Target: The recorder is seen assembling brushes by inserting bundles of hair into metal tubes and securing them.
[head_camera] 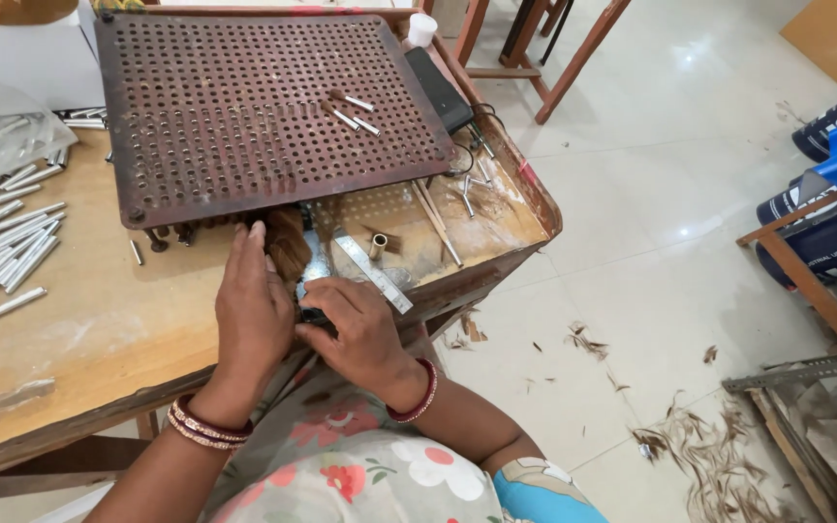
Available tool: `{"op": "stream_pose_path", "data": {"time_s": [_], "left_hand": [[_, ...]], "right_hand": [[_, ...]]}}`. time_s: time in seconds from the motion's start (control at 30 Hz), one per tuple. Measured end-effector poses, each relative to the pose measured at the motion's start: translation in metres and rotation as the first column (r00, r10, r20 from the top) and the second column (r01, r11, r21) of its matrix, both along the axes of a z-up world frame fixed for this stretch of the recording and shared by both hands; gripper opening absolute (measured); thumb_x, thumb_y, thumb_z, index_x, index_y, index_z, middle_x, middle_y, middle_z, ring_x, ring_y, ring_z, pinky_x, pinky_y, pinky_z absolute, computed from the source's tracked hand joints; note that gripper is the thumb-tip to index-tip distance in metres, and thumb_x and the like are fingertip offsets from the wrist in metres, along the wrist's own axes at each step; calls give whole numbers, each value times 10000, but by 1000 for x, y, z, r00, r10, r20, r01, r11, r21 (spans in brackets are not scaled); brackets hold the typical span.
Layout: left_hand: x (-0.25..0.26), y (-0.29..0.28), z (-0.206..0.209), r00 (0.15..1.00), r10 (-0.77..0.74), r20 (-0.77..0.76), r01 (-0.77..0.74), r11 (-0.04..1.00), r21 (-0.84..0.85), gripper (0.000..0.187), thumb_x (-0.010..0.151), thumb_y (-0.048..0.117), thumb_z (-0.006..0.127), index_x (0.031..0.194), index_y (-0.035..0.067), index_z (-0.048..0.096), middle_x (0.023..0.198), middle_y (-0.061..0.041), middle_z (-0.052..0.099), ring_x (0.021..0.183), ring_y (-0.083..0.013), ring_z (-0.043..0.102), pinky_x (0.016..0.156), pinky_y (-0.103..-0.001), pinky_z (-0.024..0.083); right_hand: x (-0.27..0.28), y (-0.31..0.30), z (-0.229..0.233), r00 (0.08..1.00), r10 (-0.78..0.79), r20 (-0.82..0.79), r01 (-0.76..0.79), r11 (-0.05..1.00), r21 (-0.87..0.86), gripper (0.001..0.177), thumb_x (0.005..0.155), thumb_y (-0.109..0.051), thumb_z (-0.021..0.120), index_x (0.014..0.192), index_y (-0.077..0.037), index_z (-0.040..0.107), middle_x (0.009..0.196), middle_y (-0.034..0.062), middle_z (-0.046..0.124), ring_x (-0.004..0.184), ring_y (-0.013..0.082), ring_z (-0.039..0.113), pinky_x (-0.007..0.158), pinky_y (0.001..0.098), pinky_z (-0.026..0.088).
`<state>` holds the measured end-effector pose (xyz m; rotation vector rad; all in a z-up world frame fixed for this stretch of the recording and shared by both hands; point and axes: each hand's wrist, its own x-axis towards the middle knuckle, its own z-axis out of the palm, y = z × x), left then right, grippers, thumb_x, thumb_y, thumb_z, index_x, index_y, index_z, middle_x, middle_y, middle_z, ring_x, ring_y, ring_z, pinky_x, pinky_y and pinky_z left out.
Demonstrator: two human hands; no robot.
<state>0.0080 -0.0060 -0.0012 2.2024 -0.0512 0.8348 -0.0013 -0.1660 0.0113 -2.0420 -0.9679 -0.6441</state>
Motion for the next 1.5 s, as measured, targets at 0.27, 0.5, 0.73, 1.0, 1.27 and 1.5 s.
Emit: {"op": "stream_pose_path", "data": {"time_s": [0.27,0.5,0.73,1.0,1.27,1.5], "left_hand": [[1,0,0,1000,-4,5,4,1000,10,478,980,-40,473,1455,-94,476,1468,-401,474,1346,-539,487,1092,-510,438],[-3,-2,4,1000,-5,0,5,1000,-3,469,996,-46,472,1463,-85,473,1475,-403,470,1353,-539,486,1100,-509,442],[-2,-2,1,1000,12,-8,-12,1000,-4,497,975,-49,478,1470,-90,463,1470,-407,464,1333,-557,483,1098,-515,439],[-3,-1,-3,1000,6,28,-5,1000,-27,476,977,-40,496,1450,-86,462,1481,-379,465,1345,-535,492,1127,-494,442],[-5,-2,1,1000,15,9,-15,1000,-24,485,981,-36,508,1458,-90,448,1495,-372,451,1342,-524,499,1119,-482,451],[-6,-3,2,1000,14,6,-14,999,-34,484,996,-35,506,1473,-77,439,1506,-366,448,1351,-518,501,1115,-480,464]], "right_hand": [[0,0,2,1000,-4,8,4,1000,1,438,744,-79,869,1103,-81,618,1179,79,688,1078,300,678,905,421,505],[-1,-6,9,999,24,-35,-25,998,-53,439,759,-110,892,1114,-71,635,1201,99,695,1046,313,669,914,414,512],[15,-76,48,669,-619,412,617,771,157,1148,905,-801,667,1691,-142,151,1763,174,-133,1589,383,-165,1253,625,-59],[12,-88,66,799,-493,346,434,869,237,577,1019,-407,690,1402,-7,528,1241,-34,753,1440,289,611,1361,595,24],[21,-40,36,915,343,-214,-198,842,502,499,1134,-378,588,1480,-30,497,1543,123,539,1450,229,534,1269,401,404],[37,6,-7,482,763,-431,-59,518,853,507,1158,-405,373,1547,-81,393,1637,92,377,1557,219,314,1305,379,227]]}}
